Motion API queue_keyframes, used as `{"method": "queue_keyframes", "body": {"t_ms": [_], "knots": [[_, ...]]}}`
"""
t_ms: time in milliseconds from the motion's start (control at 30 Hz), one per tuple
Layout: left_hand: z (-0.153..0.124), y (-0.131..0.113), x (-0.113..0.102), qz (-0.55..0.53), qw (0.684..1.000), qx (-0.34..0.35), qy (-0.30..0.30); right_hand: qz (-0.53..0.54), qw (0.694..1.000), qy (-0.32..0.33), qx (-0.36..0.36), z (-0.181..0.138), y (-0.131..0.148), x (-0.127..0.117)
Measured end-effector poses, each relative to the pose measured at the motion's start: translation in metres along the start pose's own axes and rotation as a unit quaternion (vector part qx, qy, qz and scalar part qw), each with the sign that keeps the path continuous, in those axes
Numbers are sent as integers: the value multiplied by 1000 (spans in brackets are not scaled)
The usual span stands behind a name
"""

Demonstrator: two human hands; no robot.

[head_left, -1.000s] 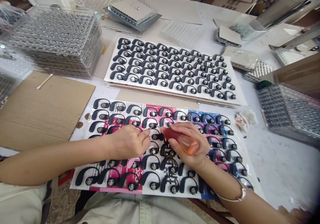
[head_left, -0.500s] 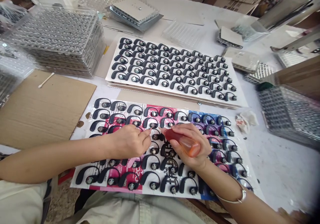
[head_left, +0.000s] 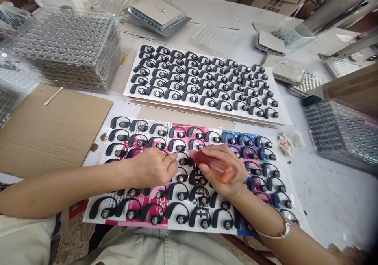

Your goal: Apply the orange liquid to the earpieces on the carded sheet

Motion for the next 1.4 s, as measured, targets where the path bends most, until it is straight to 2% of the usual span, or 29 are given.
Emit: {"method": "queue_keyframes", "body": {"t_ms": [1400], "knots": [[-2, 6, 1, -27, 999, -25, -8, 15, 1000, 26, 0, 0, 2, -1]]}}
Point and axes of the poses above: each hand's wrist, its own z-axis towards the middle knuckle, its own x-axis out of the palm, y = z × x, the point moved 3 cm from there along z, towards the middle knuckle, and after that the axes turned 11 degrees about -y, right-handed, at the moved point
